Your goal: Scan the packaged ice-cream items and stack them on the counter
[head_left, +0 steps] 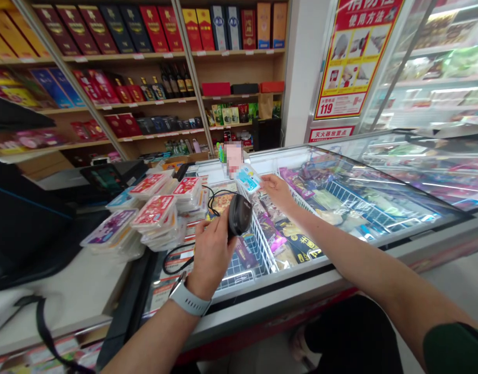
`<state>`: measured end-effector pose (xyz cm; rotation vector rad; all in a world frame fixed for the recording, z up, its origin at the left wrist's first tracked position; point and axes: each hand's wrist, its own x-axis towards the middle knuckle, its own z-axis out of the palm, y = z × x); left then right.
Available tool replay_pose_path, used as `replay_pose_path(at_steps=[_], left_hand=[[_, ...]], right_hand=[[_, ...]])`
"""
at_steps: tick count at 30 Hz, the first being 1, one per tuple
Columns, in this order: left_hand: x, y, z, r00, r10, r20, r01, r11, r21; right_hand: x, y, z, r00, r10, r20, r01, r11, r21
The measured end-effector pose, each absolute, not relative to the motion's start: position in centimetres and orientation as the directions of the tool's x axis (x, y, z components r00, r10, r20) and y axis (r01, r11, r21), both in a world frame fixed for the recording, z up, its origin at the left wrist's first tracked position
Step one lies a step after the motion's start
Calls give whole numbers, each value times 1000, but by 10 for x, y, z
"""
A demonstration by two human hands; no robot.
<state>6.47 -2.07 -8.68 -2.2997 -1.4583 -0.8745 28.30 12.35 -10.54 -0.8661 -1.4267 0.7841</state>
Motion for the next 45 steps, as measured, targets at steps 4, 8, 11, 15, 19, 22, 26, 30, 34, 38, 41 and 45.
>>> replay_pose_path(at_steps=[4,8,11,15,19,22,26,30,34,38,41,45], left_hand=[[65,-21,-88,294,721,627,900,-430,73],[66,-20,-89,302,728,615,899,-432,70],[65,-20,-89,302,737,604,898,-433,80],[65,-20,-89,289,746,600,896,-431,104],[64,-20,-88,287,745,603,894,-434,110],[64,-20,-88,282,742,608,892,-436,118],[64,-19,-88,280,741,610,890,-439,124],[63,-19,-89,283,742,607,891,-438,119],[63,-18,-90,278,747,603,894,-432,122],[63,-18,-89,269,748,607,892,-432,136],[64,-18,-87,262,754,602,892,-428,147],[65,-20,-86,260,764,591,894,-421,151]], right_hand=[[285,122,-105,14,861,508,90,505,-859],[283,119,-106,2,866,499,78,498,-864],[281,118,-105,5,866,500,67,499,-864],[281,117,-105,18,865,501,51,500,-865],[282,118,-106,17,865,501,51,500,-865],[281,118,-106,17,865,501,44,500,-865],[280,116,-104,16,863,504,60,503,-862],[281,114,-104,15,863,504,77,502,-862],[282,118,-107,19,863,505,90,502,-860],[295,125,-106,97,856,508,217,480,-850],[320,129,-99,207,798,566,566,374,-735],[362,129,-90,226,742,631,908,75,-413]])
